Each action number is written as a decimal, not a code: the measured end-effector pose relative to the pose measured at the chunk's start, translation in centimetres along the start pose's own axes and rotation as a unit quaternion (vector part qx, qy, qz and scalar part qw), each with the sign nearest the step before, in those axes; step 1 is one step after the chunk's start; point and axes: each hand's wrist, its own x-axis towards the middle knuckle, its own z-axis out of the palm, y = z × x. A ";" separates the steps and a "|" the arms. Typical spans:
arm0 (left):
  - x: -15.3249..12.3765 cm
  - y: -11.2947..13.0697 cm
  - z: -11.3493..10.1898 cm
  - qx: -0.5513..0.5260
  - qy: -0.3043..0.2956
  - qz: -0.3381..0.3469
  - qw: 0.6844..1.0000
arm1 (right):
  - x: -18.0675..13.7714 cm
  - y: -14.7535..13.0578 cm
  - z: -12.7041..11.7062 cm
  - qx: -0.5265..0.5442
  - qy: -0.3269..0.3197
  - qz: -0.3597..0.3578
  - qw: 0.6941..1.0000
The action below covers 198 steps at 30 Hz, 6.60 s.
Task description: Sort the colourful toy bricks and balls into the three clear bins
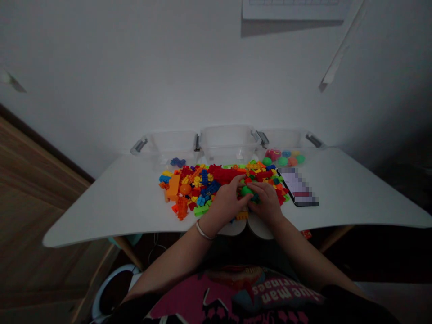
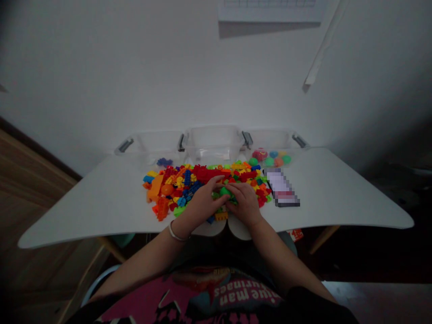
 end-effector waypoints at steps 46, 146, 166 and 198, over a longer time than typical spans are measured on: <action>-4.8 -7.3 -2.3 0.305 0.104 0.065 0.945 | 10.3 15.2 -2.5 -0.249 -0.178 0.317 0.898; -5.5 -4.8 -2.3 0.305 0.122 0.080 0.941 | 5.9 3.3 -3.1 0.131 -0.057 0.238 0.961; -5.9 -6.4 -1.4 0.293 0.092 0.084 0.948 | 9.0 14.9 -2.6 -0.238 -0.166 0.243 0.926; -5.7 -5.9 -1.5 0.272 0.088 0.074 0.956 | 6.1 0.6 4.7 0.010 -0.206 0.093 0.974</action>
